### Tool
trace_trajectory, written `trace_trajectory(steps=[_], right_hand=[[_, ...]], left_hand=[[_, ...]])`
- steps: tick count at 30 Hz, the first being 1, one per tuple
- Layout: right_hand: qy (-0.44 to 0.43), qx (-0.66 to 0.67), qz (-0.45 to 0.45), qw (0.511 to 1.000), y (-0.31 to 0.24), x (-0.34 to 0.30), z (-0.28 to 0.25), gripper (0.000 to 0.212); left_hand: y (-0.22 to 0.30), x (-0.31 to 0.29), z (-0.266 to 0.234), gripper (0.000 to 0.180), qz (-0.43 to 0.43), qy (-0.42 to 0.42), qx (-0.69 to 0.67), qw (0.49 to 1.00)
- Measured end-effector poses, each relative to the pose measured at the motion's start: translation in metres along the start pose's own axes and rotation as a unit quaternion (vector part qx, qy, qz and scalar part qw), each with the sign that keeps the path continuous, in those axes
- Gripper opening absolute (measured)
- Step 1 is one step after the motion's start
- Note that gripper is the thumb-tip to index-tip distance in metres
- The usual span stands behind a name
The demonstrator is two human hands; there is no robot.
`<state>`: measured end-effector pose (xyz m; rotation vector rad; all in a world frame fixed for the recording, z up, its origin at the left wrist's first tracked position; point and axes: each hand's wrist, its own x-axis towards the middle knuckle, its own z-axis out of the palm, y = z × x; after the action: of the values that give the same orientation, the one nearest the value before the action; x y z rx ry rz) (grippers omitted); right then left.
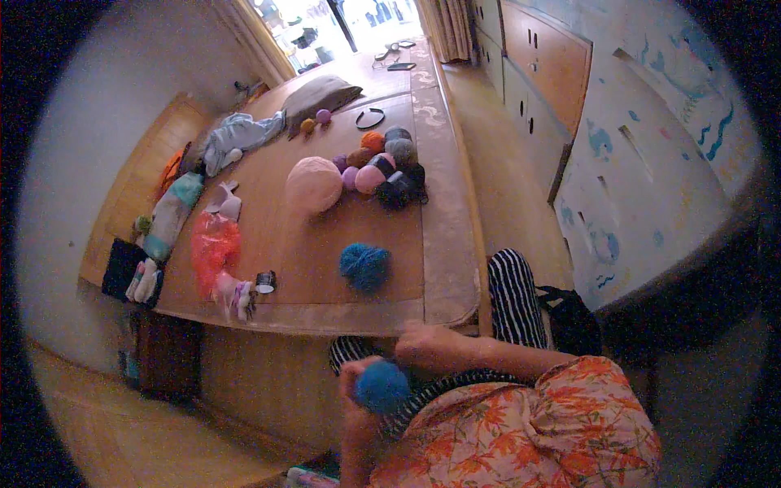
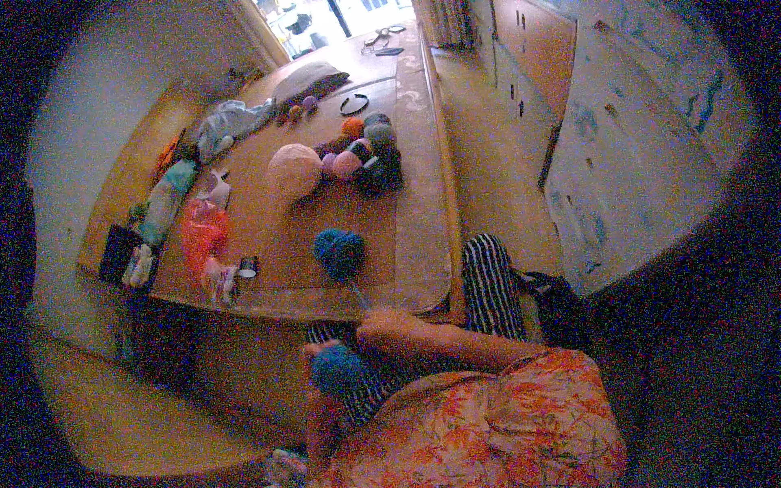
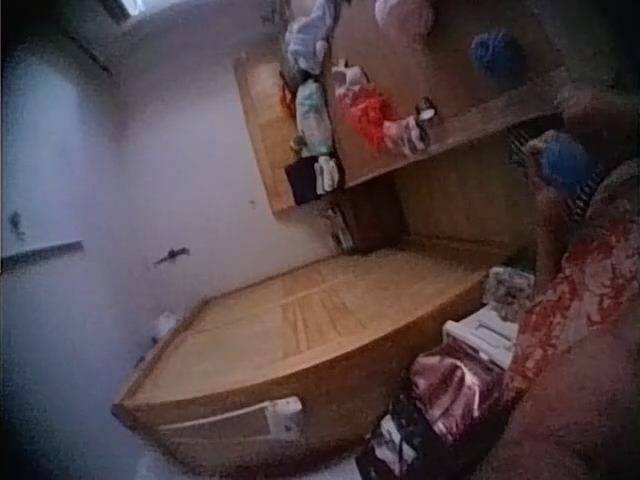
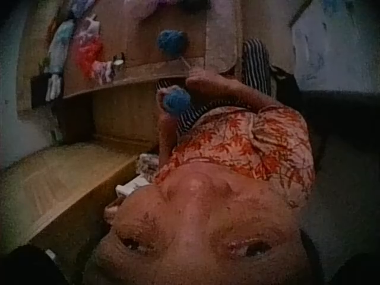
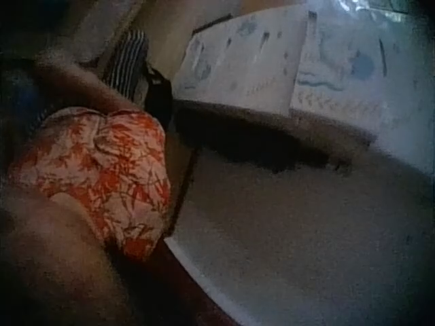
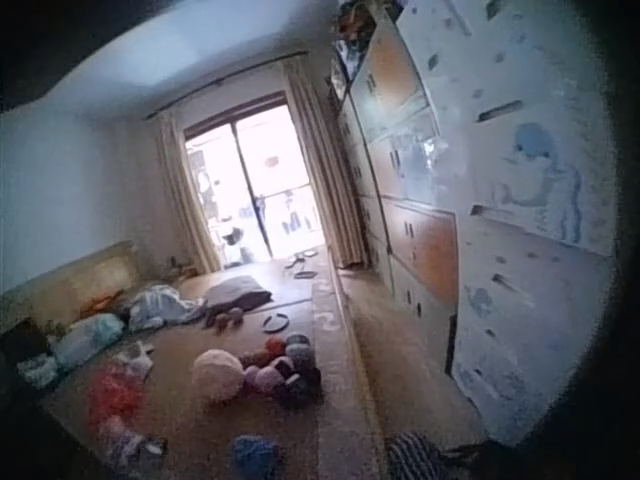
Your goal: The recorder is winding a ball of blue yarn while sitting in a bedroom.
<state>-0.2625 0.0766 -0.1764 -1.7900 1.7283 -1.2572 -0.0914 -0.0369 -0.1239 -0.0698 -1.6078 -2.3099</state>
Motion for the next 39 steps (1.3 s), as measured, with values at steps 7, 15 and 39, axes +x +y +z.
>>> trace_trajectory(steps=[7,15,39], right_hand=[[-0.141,0.042,-0.06,0.987,-0.043,0.005,-0.011,0.01],[-0.071,-0.023,0.001,0.997,-0.012,-0.004,0.004,0.008],[-0.041,0.039,-0.06,0.997,-0.054,0.014,-0.034,0.011]], left_hand=[[-0.008,-0.003,-0.036,0.063,-0.086,0.118,0.246,0.958],[0.018,0.005,0.007,0.061,-0.023,0.069,-0.049,0.996],[0.007,-0.01,-0.019,0.055,-0.152,0.021,0.222,0.963]])
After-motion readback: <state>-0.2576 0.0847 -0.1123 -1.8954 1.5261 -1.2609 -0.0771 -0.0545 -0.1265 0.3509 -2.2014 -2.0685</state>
